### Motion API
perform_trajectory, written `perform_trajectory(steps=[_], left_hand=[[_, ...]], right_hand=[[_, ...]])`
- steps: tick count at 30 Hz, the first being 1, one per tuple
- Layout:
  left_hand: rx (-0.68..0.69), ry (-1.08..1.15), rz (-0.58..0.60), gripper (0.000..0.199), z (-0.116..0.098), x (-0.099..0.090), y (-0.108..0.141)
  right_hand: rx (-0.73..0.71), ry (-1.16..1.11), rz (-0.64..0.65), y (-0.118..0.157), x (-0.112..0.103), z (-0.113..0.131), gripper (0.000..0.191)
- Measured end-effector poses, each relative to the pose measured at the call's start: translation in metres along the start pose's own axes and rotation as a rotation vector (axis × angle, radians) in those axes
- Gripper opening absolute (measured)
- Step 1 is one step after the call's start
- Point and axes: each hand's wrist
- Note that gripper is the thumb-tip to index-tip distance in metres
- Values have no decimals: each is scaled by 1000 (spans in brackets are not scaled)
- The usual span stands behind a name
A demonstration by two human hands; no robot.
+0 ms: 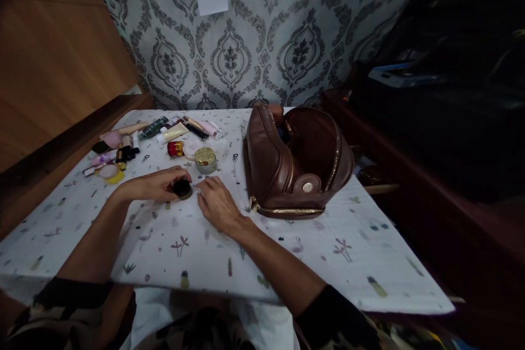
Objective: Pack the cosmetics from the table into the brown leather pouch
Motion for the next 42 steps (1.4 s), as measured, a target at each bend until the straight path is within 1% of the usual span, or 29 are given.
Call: perform_trajectory(steps=[2,4,6,7,9,11,13,15,16,18,20,21,22,25,26,28,31,33,39,42], left_hand=[[5,52,-4,57,2,0,2],[-60,79,15,65,6,0,3],[-129,155,79,70,9,2,3],[-132,214,113,73,9,3,3],[-70,310,136,81,7,5,1],[20,319,80,86,3,5,1],[73,282,8,83,-1,4,1],[78,251,-13,75,-1,4,1],[68,254,1,72,0,4,1],[27,303,69,71,3,7,-2],[7,383,127,73,5,11,-6],[19,417,129,75,5,13,-8],[47,436,111,75,4,14,-9],[154,433,-14,72,-1,15,-12],[171,422,-41,71,-2,16,-13],[164,392,-58,68,-3,16,-14],[120,325,-61,66,-2,19,-15],[115,298,-85,65,-1,20,-17],[182,460,-136,64,4,22,-21],[182,452,-156,62,9,23,-24]], right_hand=[[32,-6,-3,0,-1,1,30],[52,-26,-16,1,-1,1,38],[60,-55,-24,1,-1,1,45],[60,-69,-27,1,-1,1,48],[55,-88,-32,2,0,0,52],[67,-85,-46,2,0,-1,53],[102,-71,-65,2,-1,-2,52],[155,-52,-90,2,-3,-2,50],[178,-44,-100,3,-4,-1,49],[204,-36,-110,3,-6,0,48],[195,-48,-109,3,-7,1,50],[182,-56,-112,3,-7,1,51],[172,-61,-117,3,-7,1,52],[195,-58,-151,2,-8,1,52],[216,-55,-160,2,-8,1,51],[261,-50,-159,2,-10,4,47],[295,-12,-89,2,-14,11,41],[299,31,-39,2,-17,15,39],[302,77,44,4,-23,19,45],[292,86,81,4,-23,16,46]])
Point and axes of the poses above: each hand's wrist, its own y-axis away from the middle knuckle, its own x-axis out of the palm, z = x × y, and after that the axes turned 9 degrees about z, right-handed
